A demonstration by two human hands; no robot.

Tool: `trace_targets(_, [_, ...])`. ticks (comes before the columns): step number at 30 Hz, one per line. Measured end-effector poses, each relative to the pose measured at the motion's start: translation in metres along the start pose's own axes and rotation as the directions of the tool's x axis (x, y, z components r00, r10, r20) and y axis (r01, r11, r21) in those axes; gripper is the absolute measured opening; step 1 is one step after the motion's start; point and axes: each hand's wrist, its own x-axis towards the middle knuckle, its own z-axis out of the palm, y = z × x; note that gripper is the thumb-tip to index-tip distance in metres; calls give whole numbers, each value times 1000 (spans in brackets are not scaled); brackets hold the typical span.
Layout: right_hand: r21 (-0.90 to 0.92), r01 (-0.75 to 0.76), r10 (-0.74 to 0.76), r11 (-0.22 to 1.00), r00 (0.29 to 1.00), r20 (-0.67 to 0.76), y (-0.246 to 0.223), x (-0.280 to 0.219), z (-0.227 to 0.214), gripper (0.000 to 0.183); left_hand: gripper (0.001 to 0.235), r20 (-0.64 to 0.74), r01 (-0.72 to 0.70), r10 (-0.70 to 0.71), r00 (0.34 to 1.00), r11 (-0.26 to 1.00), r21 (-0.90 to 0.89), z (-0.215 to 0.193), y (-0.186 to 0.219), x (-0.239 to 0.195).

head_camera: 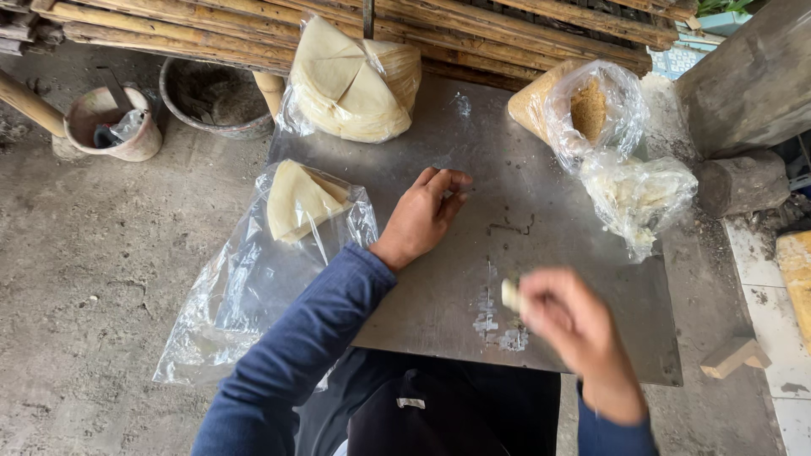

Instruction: The person folds triangular wrappers, scoops a granular filling into them with a spoon, and seals them into small packets. The person then separates a stack of flat triangular wrappers and places them in a neat pile on the table.

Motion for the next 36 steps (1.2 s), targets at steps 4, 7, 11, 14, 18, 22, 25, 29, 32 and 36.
trace_targets(4, [200,-89,32,976,961,274,29,-88,31,18,20,100,130,-132,986,991,29,-46,54,-30])
trace_targets(7, [-6,-306,289,952,893,346,74,-115,63,18,18,8,79,-79,997,995,-59,-84,88,-97])
trace_targets(11, [-150,-452,470,879,875,113,179,-113,90,19,13,-577,-44,117,809,989,139,-93,69,-197])
trace_targets(14, [-177,-547,532,818,837,-126,259,-99,105,25,17,-755,-29,197,625,973,230,-98,40,-270])
trace_targets(18, [-216,-604,549,767,792,-265,300,-74,112,47,14,-890,186,24,455,975,121,-92,23,-330])
trace_targets(22, [-90,-605,578,791,788,-212,298,-81,110,43,15,-938,129,-171,301,982,-138,-94,13,-333])
trace_targets(25, [-76,-507,504,858,862,-54,263,-103,107,36,18,-817,-30,-477,324,858,-513,-95,5,-325])
trace_targets(29, [-143,-395,420,907,865,275,134,-103,90,25,19,-720,21,-569,399,790,-613,-86,6,-314])
trace_targets(32, [-59,-119,132,991,856,500,48,-103,60,24,24,-764,140,-494,416,864,-483,-86,2,-312])
trace_targets(36, [-24,370,-313,929,818,482,-17,-82,10,26,15,-848,383,-346,402,904,-187,-95,-8,-327])
